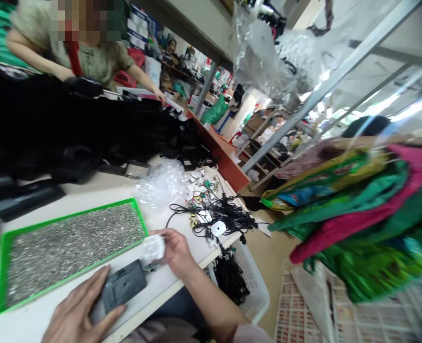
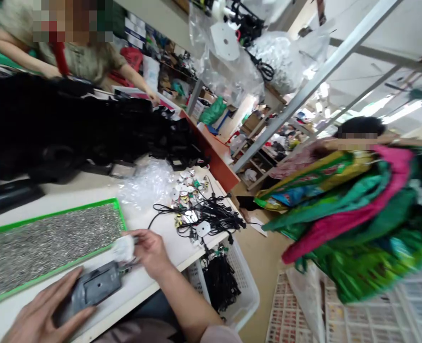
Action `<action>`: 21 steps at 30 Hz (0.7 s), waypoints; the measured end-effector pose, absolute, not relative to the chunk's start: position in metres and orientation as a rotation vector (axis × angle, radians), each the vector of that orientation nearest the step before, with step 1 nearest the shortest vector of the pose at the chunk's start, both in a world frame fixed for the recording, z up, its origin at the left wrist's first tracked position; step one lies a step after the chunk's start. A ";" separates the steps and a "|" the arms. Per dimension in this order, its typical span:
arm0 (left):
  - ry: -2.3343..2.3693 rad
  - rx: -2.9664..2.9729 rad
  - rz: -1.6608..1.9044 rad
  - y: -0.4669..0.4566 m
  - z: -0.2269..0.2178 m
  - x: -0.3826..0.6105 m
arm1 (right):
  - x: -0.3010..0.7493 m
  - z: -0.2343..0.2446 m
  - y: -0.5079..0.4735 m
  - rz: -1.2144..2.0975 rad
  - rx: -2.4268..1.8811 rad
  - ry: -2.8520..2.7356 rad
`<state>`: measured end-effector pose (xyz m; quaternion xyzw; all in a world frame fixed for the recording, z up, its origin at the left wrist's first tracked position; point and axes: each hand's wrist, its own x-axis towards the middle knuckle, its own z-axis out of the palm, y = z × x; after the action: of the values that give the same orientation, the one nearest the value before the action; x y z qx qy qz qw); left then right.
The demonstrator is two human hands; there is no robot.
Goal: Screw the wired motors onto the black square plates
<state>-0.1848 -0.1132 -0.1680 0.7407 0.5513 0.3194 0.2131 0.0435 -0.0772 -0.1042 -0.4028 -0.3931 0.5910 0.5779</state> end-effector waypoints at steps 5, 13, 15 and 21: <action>1.504 1.955 1.174 -0.122 -0.106 -0.138 | 0.051 -0.119 -0.100 1.524 -0.889 -0.555; 1.207 2.143 1.174 -0.109 -0.093 -0.089 | 0.058 -0.118 -0.118 1.367 -1.013 -0.789; 1.156 2.121 1.163 -0.114 -0.097 -0.089 | 0.063 -0.121 -0.125 1.334 -1.023 -0.857; 1.241 1.846 1.035 -0.124 -0.114 -0.098 | 0.128 -0.098 -0.109 0.839 -1.318 -1.968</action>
<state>-0.0976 -0.1237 -0.1144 0.7084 0.4760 0.3971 0.3374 0.1278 -0.1088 -0.0975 -0.4989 -0.7448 0.3173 0.3093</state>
